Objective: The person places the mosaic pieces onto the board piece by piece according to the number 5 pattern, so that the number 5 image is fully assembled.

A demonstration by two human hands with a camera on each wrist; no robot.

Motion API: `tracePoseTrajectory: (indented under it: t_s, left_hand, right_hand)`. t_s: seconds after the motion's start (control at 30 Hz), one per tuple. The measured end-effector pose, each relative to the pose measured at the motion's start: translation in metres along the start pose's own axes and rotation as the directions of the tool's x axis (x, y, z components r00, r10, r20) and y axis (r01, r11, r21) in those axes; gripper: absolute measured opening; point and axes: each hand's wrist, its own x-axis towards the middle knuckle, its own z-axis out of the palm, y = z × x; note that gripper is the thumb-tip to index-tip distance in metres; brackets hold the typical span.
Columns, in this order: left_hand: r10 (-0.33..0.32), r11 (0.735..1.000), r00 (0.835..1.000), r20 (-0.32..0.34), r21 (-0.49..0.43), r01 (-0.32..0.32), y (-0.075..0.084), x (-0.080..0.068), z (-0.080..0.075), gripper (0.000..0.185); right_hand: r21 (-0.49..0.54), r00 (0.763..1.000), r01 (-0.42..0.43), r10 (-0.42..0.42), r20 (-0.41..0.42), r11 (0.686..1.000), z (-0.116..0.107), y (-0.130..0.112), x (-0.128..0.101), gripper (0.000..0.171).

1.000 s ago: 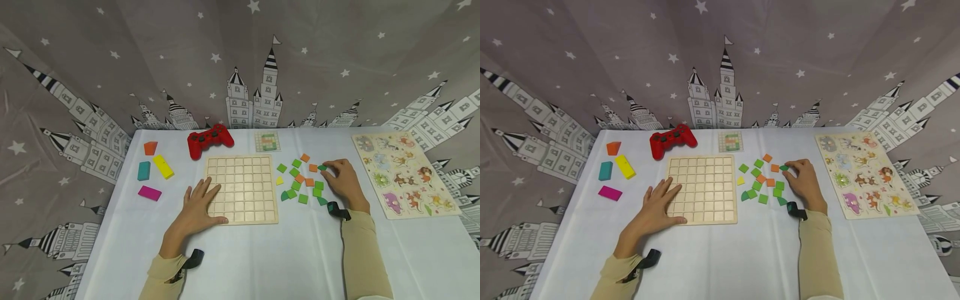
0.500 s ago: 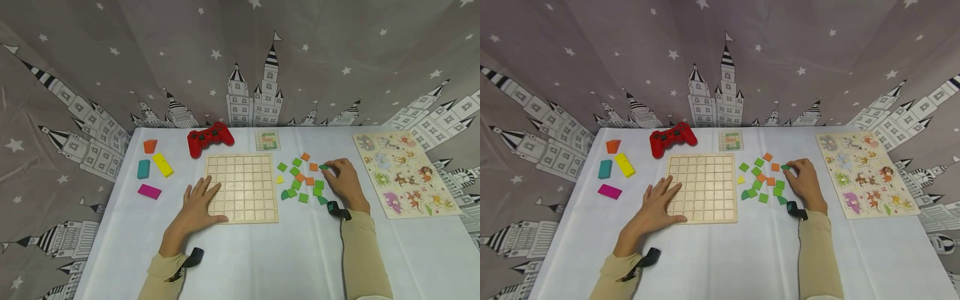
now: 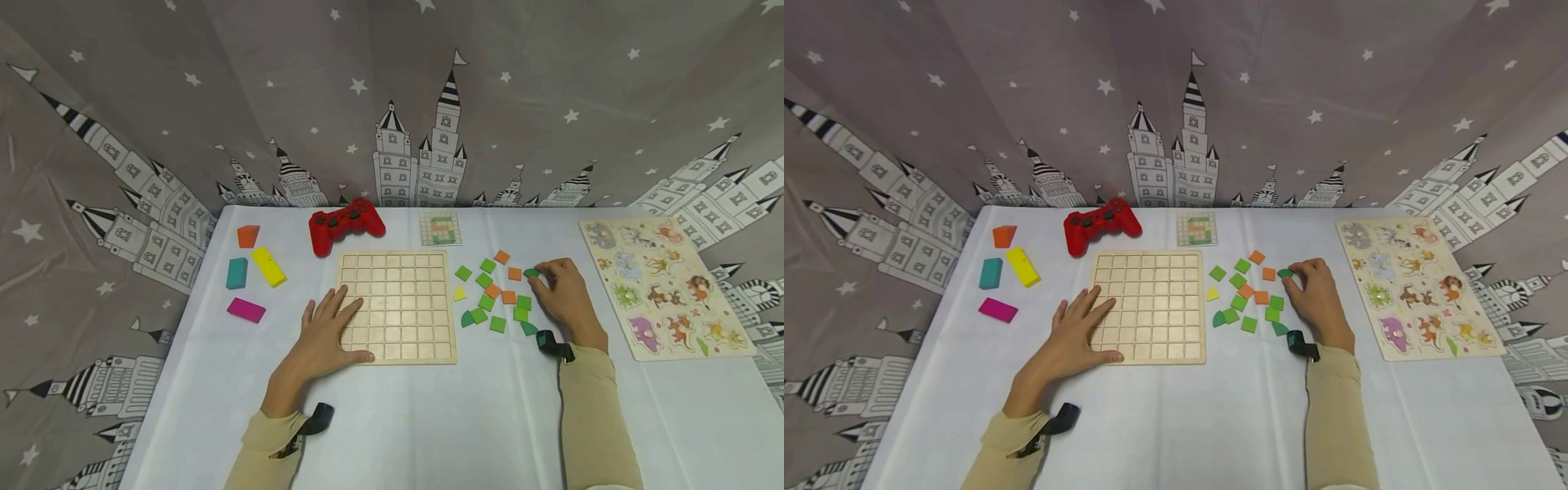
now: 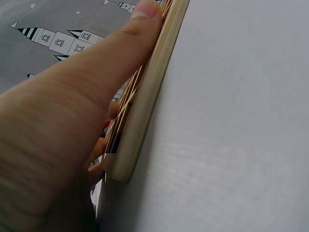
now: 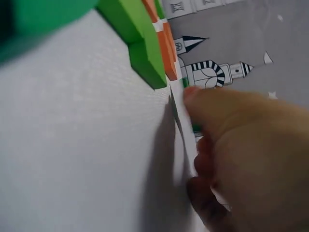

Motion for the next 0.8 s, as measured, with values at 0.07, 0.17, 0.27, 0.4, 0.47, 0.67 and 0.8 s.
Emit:
tracePoseTrajectory:
  t_s: [0.07,0.17,0.27,0.4,0.47,0.67,0.8]
  left_hand:
    - [-0.003,1.000,1.000,0.002,0.002,0.003,0.000,0.000,0.000,0.106]
    - [-0.007,1.000,1.000,0.007,0.007,0.007,0.001,0.000,0.000,0.106]
    - [-0.003,1.000,1.000,0.007,0.009,0.003,0.000,0.000,0.000,0.106]
    - [0.005,1.000,1.000,0.009,0.005,-0.005,0.001,0.001,-0.002,0.107]
    - [0.012,1.000,1.000,0.013,0.011,-0.012,0.001,0.001,-0.003,0.109]
    - [0.004,0.999,0.999,0.042,0.033,-0.006,0.002,-0.001,-0.003,0.118]
    - [0.004,0.999,0.999,0.042,0.036,-0.005,0.002,-0.002,-0.002,0.119]
  right_hand:
    - [0.017,1.000,0.006,-0.006,0.014,1.000,-0.002,-0.009,0.001,0.036]
    - [0.039,0.998,0.047,-0.049,0.049,0.998,-0.001,-0.029,0.003,0.037]
    - [0.056,0.988,0.119,-0.124,0.092,0.991,0.006,-0.054,0.005,0.037]
    - [0.079,0.955,0.247,-0.256,0.152,0.966,0.027,-0.095,0.008,0.033]
    - [0.100,0.925,0.317,-0.331,0.187,0.943,0.041,-0.117,0.011,0.031]
    - [0.134,0.837,0.458,-0.478,0.266,0.879,0.080,-0.173,0.021,0.028]
    - [0.147,0.817,0.477,-0.499,0.290,0.867,0.098,-0.196,0.030,0.027]
